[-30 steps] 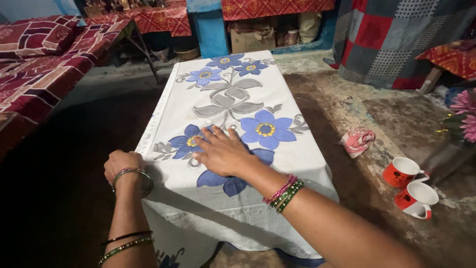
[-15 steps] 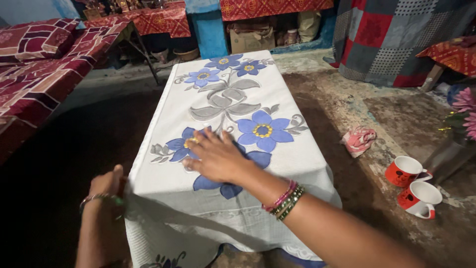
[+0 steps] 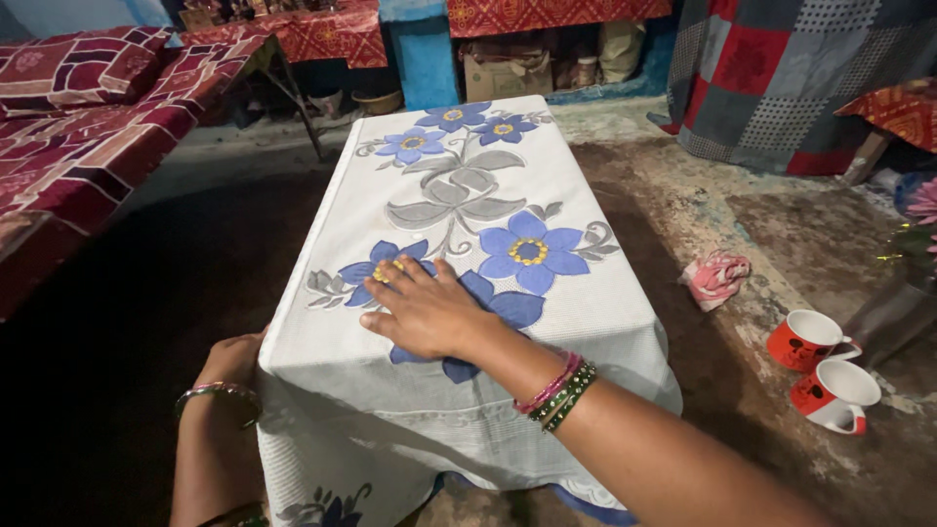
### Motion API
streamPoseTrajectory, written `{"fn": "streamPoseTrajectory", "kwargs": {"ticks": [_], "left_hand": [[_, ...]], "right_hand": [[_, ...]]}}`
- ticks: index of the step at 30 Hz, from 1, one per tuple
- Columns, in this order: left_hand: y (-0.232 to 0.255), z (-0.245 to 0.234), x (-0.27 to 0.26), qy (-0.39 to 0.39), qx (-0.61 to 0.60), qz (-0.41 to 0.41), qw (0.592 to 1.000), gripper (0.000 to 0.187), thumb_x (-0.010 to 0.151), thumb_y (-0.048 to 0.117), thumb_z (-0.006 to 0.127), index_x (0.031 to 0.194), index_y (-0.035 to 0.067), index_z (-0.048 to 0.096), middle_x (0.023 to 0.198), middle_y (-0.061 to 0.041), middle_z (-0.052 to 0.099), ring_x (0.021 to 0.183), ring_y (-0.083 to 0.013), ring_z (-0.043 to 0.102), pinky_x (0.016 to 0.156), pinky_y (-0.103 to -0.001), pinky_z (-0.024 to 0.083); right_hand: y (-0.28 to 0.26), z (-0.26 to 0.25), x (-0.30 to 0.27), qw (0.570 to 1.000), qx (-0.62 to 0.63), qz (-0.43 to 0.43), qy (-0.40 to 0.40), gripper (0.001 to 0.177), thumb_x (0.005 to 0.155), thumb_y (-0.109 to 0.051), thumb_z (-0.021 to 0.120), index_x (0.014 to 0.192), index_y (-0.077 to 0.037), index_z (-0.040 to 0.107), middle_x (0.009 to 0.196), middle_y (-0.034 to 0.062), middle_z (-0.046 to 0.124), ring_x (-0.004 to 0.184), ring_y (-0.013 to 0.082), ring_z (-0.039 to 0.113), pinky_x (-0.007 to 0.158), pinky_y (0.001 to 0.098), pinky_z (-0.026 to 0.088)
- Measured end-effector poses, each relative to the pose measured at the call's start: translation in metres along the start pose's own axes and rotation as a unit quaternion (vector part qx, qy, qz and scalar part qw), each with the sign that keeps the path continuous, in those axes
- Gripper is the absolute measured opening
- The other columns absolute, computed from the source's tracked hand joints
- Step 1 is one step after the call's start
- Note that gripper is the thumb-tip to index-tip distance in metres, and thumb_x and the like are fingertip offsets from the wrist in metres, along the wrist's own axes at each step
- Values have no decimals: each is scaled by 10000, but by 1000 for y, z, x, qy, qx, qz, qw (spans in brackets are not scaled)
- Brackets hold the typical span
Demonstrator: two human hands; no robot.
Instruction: The person wipes a small wicker table with a cloth, then unfolds a white floral tablecloth and spreads it over the table surface. They smooth the cloth repeatedly to remove wrinkles and ensure it lies flat.
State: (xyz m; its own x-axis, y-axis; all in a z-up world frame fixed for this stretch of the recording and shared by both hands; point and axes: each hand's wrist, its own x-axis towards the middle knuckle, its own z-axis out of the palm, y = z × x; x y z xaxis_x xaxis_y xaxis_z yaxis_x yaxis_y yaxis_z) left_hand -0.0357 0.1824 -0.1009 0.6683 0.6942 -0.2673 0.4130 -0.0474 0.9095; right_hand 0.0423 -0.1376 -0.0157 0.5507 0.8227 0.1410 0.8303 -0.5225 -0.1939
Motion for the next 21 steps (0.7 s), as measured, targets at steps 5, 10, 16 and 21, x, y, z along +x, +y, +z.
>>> {"fn": "streamPoseTrajectory", "kwargs": {"ticks": [5, 10, 16, 21], "left_hand": [[40, 11, -76, 43, -98, -58, 993, 449, 967, 406, 717, 1202, 23, 720, 1125, -138, 721, 952, -259, 659, 830, -411, 500], [14, 16, -38, 66, -128, 55, 988, 272, 937, 244, 787, 1045, -5, 770, 930, -69, 715, 769, -174, 571, 702, -353, 435], [-7, 7, 1, 61, -108, 60, 990, 287, 937, 265, 774, 1011, -12, 751, 880, -55, 728, 749, -146, 621, 689, -308, 487], [6, -6, -4, 106, -40, 48, 992, 298, 912, 273, 787, 1034, 5, 750, 898, -71, 727, 749, -165, 620, 679, -351, 492]], "right_hand": [[-1, 0, -1, 1000, -9, 1, 3, 717, 1006, -579, 322, 1589, -161, 307, 1677, 133, 223, 1553, 347, 166, 1198, 643, 117], [0, 2, -1, 1000, -8, 0, 10, 720, 1008, -588, 316, 1589, -164, 298, 1678, 126, 213, 1551, 355, 150, 1197, 641, 107], [0, 2, 1, 1000, -1, 9, -5, 719, 1001, -590, 304, 1589, -176, 287, 1682, 114, 193, 1558, 338, 136, 1203, 637, 95], [-12, 4, 9, 1000, 0, 10, -7, 723, 1006, -579, 297, 1595, -160, 287, 1682, 141, 192, 1554, 360, 139, 1189, 658, 104]]}}
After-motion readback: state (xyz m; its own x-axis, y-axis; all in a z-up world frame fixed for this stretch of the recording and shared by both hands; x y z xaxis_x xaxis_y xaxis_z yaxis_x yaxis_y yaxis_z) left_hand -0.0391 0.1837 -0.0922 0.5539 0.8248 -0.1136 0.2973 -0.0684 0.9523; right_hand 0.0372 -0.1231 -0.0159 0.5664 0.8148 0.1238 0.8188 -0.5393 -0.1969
